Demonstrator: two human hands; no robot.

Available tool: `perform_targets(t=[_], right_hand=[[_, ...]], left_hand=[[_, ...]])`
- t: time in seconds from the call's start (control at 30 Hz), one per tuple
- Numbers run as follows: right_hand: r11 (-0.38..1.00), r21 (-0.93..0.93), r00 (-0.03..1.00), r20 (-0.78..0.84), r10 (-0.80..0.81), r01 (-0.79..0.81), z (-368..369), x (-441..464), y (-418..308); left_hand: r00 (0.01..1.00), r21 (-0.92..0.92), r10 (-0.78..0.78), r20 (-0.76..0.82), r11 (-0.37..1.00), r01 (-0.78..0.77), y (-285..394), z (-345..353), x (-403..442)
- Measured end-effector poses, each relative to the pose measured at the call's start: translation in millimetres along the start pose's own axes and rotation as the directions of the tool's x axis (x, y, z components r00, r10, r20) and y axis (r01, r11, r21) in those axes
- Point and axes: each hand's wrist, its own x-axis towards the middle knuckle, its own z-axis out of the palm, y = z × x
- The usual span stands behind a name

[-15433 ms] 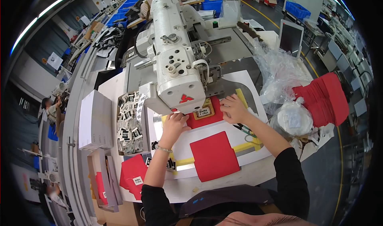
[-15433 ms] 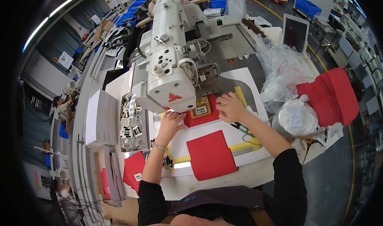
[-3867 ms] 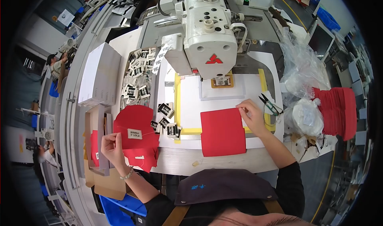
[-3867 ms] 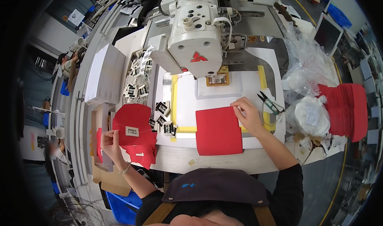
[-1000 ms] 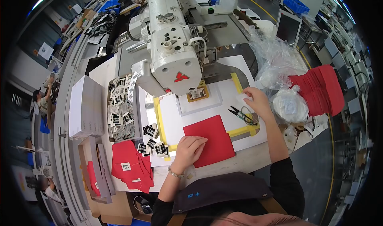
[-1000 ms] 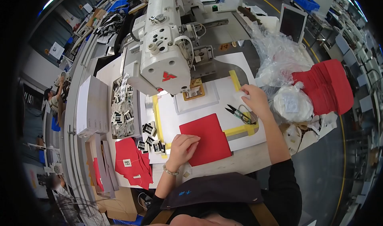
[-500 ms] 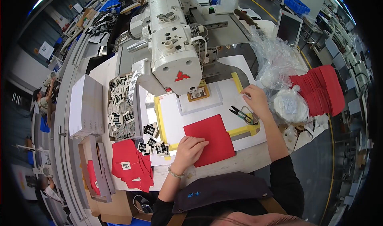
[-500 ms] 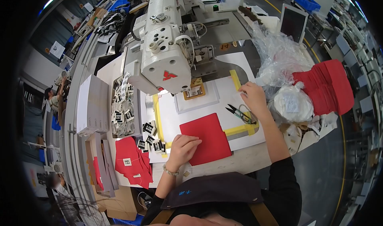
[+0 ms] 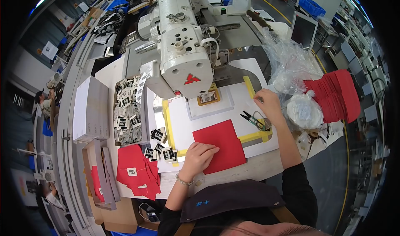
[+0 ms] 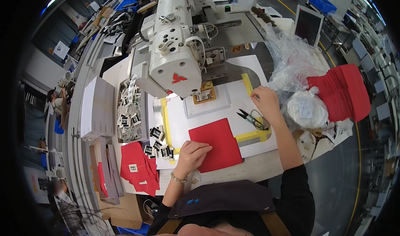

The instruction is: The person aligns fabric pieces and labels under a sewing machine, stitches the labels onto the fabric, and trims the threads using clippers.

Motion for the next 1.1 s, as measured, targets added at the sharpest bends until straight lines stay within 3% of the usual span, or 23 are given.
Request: perform_targets(t=[0.13, 0.23, 0.33, 0.43, 0.53, 0.63, 0.67, 0.73, 0.77, 0.8, 0.83, 0.93, 0.97, 1.0, 1.03, 1.1], right_hand=[[0.986, 0.14, 0.995, -0.014, 0.095, -0.092, -9.8, -0.2, -9.0], [0.984, 0.149, 0.95, -0.28, 0.137, -0.098, -14.7, 2.1, -23.5], [0.96, 0.268, 0.922, -0.386, 0.036, 0.074, -5.6, -5.6, -35.1], [0.859, 0.511, 0.985, -0.16, 0.071, 0.021, 14.3, -20.6, -43.5], [0.531, 0.832, 0.986, 0.158, 0.051, -0.161, 38.5, -35.5, -55.6], [0.157, 0.935, 0.945, 0.326, -0.035, -0.317, 57.6, -45.2, -78.2], [0.112, 0.924, 0.928, 0.371, -0.024, -0.367, 61.9, -45.4, -84.9], [0.018, 0.886, 0.887, 0.463, -0.003, -0.463, 67.0, -46.4, -93.2], [0.102, 0.892, 0.896, 0.444, -0.024, -0.44, 66.3, -44.5, -92.8], [0.183, 0.892, 0.903, 0.427, -0.045, -0.412, 63.4, -40.9, -93.7], [0.263, 0.887, 0.909, 0.411, -0.07, -0.381, 60.3, -36.3, -95.0], [0.787, 0.577, 0.946, 0.324, 0.026, -0.219, 35.3, -15.1, -102.5], [0.876, 0.483, 0.984, 0.147, -0.1, 0.017, 38.4, -7.4, -96.1], [0.91, 0.338, 0.968, -0.013, -0.251, 0.241, 46.2, -0.2, -85.5], [0.887, 0.153, 0.898, -0.143, -0.416, 0.436, 54.0, 3.0, -76.8], [0.9, 0.102, 0.906, -0.031, -0.423, 0.424, 65.4, 0.1, -65.8]], left_hand=[[1.0, 0.001, 0.01, -0.007, 1.0, -0.01, 0.4, -0.6, 0.6], [1.0, 0.011, -0.015, 0.006, 1.0, 0.015, 1.0, -2.2, 0.2], [0.998, -0.046, -0.043, -0.053, 0.998, 0.04, 2.6, 2.8, 2.7], [0.996, -0.047, -0.067, -0.066, 0.997, 0.064, 1.9, 6.3, 5.1], [0.881, -0.237, -0.43, -0.197, 0.893, 0.383, 13.6, 11.3, 18.9], [0.715, -0.643, -0.693, -0.092, 0.589, 0.489, 8.9, 19.0, 33.9], [0.709, -0.674, -0.701, -0.074, 0.56, 0.483, 2.5, 18.9, 37.9], [0.617, -0.733, -0.78, 0.105, 0.358, 0.578, -14.8, 20.6, 36.4], [0.564, -0.746, -0.802, 0.198, 0.25, 0.618, -21.1, 21.7, 36.8], [0.569, -0.798, -0.815, 0.11, 0.269, 0.539, -18.4, 21.2, 44.1], [0.651, -0.757, -0.759, 0.03, 0.408, 0.511, -24.1, 22.2, 45.8], [0.861, -0.522, -0.493, -0.125, 0.771, 0.366, -43.4, 22.3, 53.0], [0.916, -0.399, -0.38, -0.128, 0.866, 0.303, -47.2, 19.9, 59.4], [0.959, -0.269, -0.261, -0.113, 0.937, 0.224, -50.6, 17.9, 63.7], [0.969, -0.208, -0.238, -0.066, 0.953, 0.22, -55.1, 18.0, 65.3], [0.98, -0.087, -0.197, 0.033, 0.976, 0.199, -65.5, 21.2, 64.7]])
